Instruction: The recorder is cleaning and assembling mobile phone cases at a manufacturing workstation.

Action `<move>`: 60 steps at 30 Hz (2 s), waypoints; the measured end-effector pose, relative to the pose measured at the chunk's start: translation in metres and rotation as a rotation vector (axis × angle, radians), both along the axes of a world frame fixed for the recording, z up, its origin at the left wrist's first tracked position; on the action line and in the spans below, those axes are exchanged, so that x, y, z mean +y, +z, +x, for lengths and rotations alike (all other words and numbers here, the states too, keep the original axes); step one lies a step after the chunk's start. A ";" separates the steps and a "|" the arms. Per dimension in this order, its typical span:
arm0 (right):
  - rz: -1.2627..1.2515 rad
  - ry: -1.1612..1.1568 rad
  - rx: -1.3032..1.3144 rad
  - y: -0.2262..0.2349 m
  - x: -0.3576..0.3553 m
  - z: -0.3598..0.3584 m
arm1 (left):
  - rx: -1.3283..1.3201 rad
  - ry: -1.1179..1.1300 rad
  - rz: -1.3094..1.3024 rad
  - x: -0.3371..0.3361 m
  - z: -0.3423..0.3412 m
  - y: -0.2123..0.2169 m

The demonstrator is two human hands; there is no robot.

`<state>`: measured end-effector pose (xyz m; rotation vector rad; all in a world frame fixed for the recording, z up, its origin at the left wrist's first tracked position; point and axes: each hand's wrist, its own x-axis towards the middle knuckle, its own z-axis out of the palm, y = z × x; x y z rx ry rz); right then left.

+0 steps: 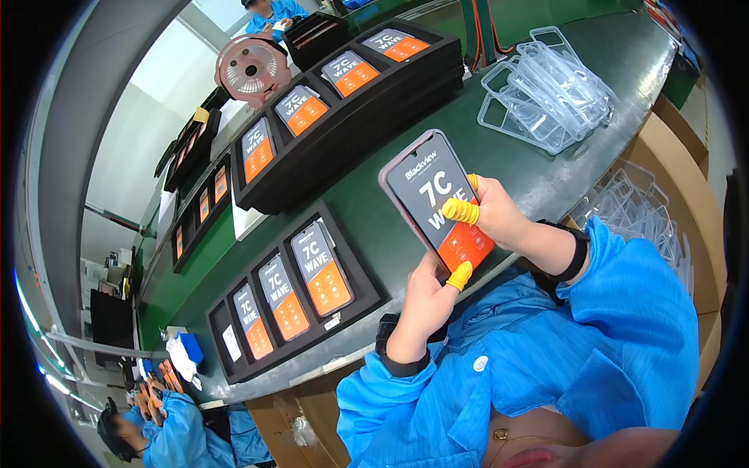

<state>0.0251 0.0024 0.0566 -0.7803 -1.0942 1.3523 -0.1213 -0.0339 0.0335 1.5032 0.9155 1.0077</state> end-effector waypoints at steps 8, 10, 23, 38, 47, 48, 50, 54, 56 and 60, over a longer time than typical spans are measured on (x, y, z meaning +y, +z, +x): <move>-0.041 -0.108 -0.131 -0.009 0.002 -0.007 | 0.081 0.204 0.117 0.001 0.000 -0.016; -0.001 -0.119 -0.127 -0.007 0.001 -0.008 | -0.080 0.133 0.054 0.003 0.001 -0.013; 0.308 -0.044 -0.091 0.020 0.001 -0.057 | 0.246 0.451 0.345 -0.006 -0.023 -0.004; 0.370 0.001 -0.207 0.012 0.022 -0.136 | 0.153 0.415 -0.037 -0.010 -0.103 -0.003; 0.323 0.013 -0.219 0.006 0.027 -0.134 | 0.355 0.531 0.167 -0.002 -0.101 -0.022; 0.314 -0.003 -0.226 0.005 0.027 -0.134 | 0.350 0.549 0.180 -0.001 -0.099 -0.022; 0.226 -0.068 -0.250 0.003 0.031 -0.138 | 0.377 0.484 0.100 -0.001 -0.104 -0.017; -0.045 0.020 -0.083 0.009 0.037 -0.136 | 0.248 0.363 0.021 0.001 -0.118 -0.005; -0.050 0.006 -0.057 0.005 0.034 -0.139 | 0.196 0.316 0.076 0.003 -0.116 -0.009; -0.101 0.061 0.018 0.002 0.039 -0.142 | 0.209 0.350 -0.140 0.002 -0.115 0.005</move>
